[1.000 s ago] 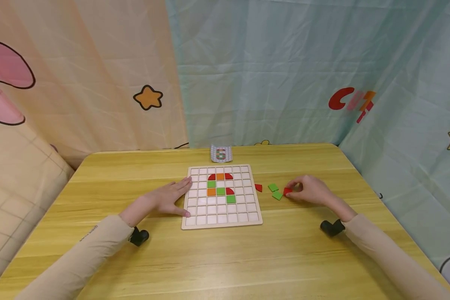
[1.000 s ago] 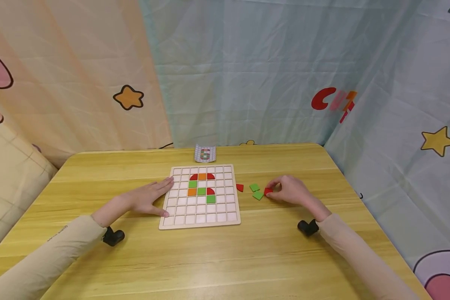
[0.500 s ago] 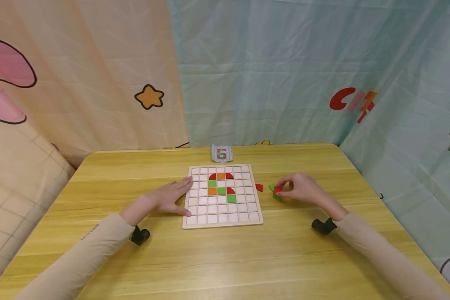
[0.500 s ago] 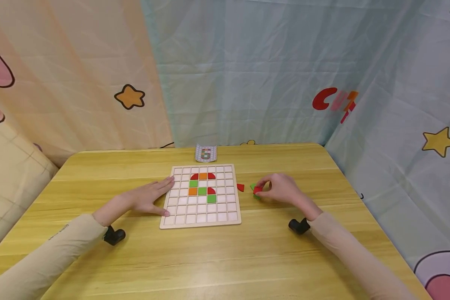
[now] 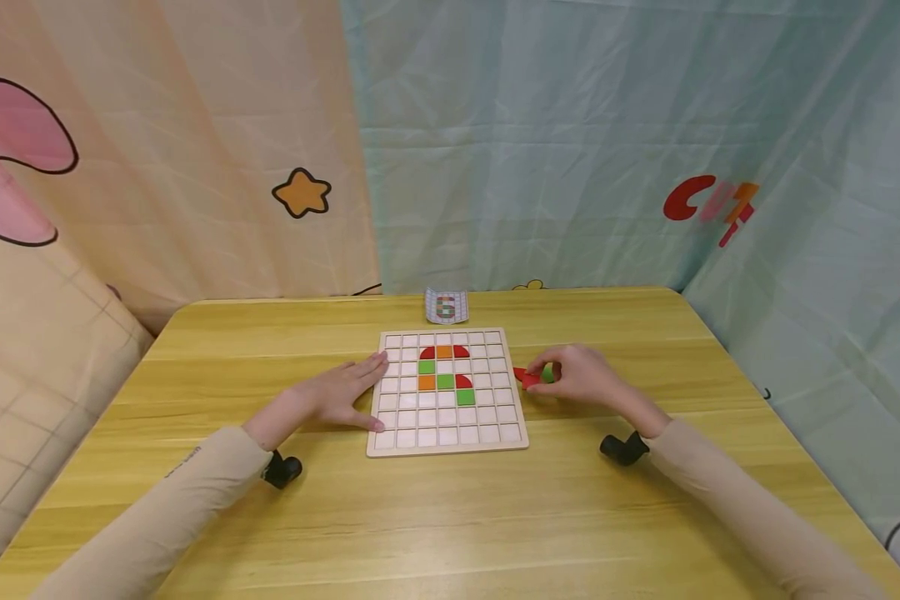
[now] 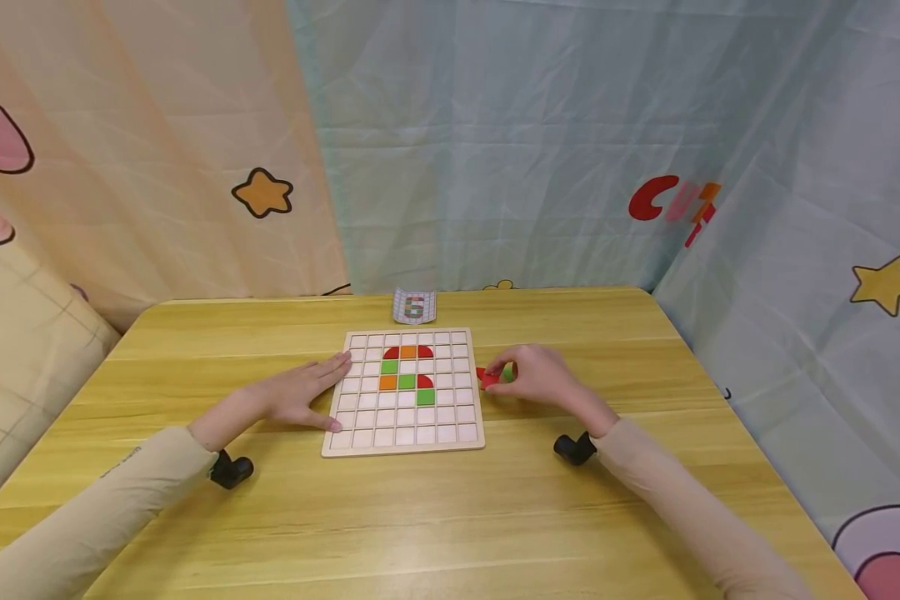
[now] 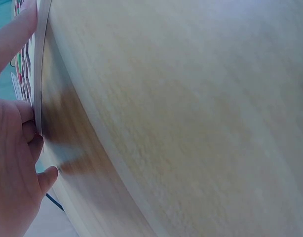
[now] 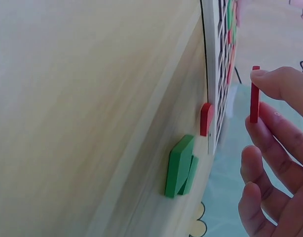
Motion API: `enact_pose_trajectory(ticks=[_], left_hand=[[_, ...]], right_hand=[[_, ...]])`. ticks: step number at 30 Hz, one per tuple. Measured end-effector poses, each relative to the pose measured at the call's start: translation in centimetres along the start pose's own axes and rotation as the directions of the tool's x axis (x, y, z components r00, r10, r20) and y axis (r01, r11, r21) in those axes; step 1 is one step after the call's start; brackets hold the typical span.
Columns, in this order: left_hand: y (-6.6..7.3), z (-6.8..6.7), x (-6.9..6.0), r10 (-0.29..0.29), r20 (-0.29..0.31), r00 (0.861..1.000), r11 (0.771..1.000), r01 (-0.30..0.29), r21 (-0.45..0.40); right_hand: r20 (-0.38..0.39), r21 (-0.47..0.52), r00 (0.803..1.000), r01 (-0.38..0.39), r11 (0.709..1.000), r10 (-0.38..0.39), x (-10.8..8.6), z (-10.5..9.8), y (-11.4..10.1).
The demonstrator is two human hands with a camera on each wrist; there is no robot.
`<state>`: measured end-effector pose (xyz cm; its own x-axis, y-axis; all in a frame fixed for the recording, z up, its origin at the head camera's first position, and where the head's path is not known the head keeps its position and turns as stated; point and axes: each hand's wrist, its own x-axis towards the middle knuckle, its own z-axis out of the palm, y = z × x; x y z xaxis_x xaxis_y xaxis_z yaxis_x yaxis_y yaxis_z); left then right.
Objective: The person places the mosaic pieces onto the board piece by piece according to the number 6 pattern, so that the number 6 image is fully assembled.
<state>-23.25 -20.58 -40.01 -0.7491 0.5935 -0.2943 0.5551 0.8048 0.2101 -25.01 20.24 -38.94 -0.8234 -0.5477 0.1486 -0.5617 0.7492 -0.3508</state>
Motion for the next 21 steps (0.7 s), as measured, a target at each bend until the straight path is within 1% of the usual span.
enact_pose_trajectory(ticks=[7,13,16,21], left_hand=[[0.0,0.0,0.0,0.002,-0.002,1.000,1.000,-0.002,0.000],[0.2,-0.1,-0.1,0.007,-0.002,1.000,1.000,-0.007,0.007],[0.2,-0.2,-0.2,0.012,-0.005,1.000,1.000,-0.012,0.010],[0.1,-0.2,-0.3,0.018,-0.011,1.000,1.000,-0.018,0.005]], right_hand=[[0.010,0.024,0.999,0.033,0.999,-0.033,0.9,0.6,-1.2],[0.043,0.034,0.998,0.042,0.999,-0.044,1.6,1.3,-2.2],[0.058,0.056,0.996,0.066,0.996,-0.070,2.0,1.5,-2.8],[0.062,0.055,0.991,0.118,0.991,-0.122,2.4,2.0,-3.4]])
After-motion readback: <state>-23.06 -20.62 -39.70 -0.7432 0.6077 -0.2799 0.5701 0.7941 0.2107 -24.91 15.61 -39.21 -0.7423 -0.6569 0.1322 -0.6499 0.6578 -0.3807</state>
